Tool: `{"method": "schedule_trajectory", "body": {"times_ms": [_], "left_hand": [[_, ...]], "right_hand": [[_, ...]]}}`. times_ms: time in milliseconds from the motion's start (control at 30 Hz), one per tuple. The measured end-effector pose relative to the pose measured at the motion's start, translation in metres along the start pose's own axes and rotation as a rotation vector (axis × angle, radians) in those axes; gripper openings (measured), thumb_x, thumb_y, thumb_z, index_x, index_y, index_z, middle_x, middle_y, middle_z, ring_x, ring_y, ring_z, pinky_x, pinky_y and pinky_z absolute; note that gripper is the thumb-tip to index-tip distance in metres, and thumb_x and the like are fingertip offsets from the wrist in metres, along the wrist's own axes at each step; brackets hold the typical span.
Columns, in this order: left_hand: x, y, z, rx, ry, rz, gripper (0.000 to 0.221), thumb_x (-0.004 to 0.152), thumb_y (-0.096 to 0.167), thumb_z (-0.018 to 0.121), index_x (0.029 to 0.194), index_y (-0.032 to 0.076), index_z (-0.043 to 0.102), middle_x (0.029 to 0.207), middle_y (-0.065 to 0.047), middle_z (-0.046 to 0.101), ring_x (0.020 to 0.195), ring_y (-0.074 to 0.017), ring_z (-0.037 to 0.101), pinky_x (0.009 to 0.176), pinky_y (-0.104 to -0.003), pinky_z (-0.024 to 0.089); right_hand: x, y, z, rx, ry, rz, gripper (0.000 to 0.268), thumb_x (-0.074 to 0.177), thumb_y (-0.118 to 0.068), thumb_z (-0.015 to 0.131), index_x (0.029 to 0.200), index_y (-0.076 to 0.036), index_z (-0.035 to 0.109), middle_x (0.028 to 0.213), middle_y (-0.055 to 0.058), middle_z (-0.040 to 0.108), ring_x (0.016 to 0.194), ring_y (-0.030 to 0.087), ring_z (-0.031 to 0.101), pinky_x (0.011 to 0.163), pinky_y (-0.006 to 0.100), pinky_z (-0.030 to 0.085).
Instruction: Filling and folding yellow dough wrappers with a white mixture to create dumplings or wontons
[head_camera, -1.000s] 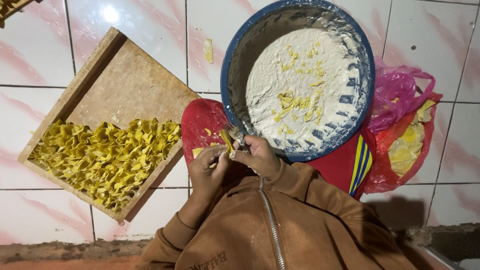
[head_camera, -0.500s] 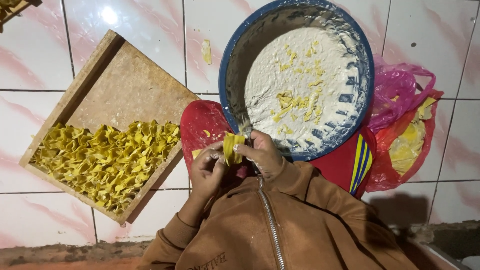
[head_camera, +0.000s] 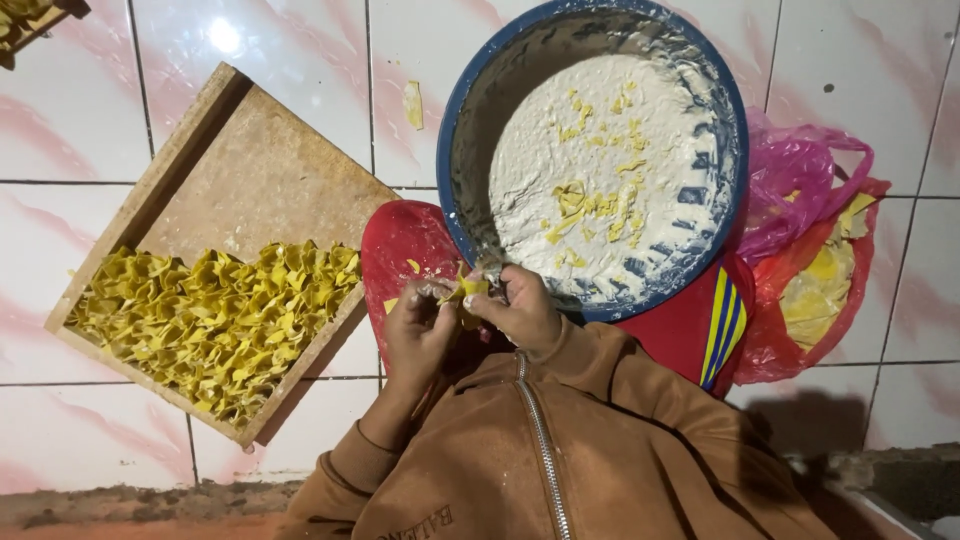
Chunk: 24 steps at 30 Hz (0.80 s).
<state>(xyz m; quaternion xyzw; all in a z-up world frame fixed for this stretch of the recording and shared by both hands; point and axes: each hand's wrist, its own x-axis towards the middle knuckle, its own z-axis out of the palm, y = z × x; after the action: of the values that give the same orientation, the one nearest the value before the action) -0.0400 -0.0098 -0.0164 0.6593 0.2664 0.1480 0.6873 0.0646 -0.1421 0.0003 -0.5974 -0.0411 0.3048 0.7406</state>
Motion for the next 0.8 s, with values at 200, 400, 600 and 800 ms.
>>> {"method": "schedule_trajectory", "body": {"times_ms": [200,400,600,800], "left_hand": [[0.003,0.016,0.0,0.033,0.048,-0.035,0.011,0.09,-0.006,0.066,0.099,0.0,0.065,0.084,-0.013,0.069,0.084,-0.02,0.063,0.078,-0.036,0.054],[0.001,-0.02,-0.022,0.497,0.009,-0.059,0.014,0.084,0.007,0.077,0.095,0.006,0.068,0.078,-0.017,0.07,0.077,-0.0351,0.071,0.07,-0.041,0.053],[0.013,0.02,-0.021,0.477,-0.09,0.324,0.03,0.092,0.012,0.072,0.121,0.004,0.068,0.116,-0.018,0.071,0.112,-0.039,0.067,0.097,-0.048,0.052],[0.022,0.006,-0.011,-0.094,-0.343,0.019,0.026,0.079,-0.004,0.082,0.101,-0.004,0.068,0.103,-0.019,0.076,0.096,-0.023,0.072,0.086,-0.041,0.057]], "right_hand": [[0.001,0.015,-0.015,0.007,0.007,-0.048,0.015,0.086,0.002,0.077,0.098,0.006,0.069,0.086,0.013,0.07,0.081,0.016,0.063,0.073,0.031,0.055],[0.01,-0.01,-0.02,0.096,0.099,0.021,0.012,0.09,-0.001,0.068,0.101,0.002,0.063,0.078,0.004,0.061,0.068,0.006,0.059,0.06,0.018,0.046],[0.005,0.0,-0.045,0.183,0.09,0.026,0.017,0.084,0.003,0.069,0.1,0.005,0.062,0.068,0.004,0.053,0.055,0.007,0.047,0.05,0.02,0.035],[-0.004,-0.004,-0.034,0.061,-0.123,0.005,0.019,0.085,0.001,0.073,0.103,0.007,0.071,0.091,0.01,0.067,0.082,0.011,0.059,0.074,0.023,0.049]]}}
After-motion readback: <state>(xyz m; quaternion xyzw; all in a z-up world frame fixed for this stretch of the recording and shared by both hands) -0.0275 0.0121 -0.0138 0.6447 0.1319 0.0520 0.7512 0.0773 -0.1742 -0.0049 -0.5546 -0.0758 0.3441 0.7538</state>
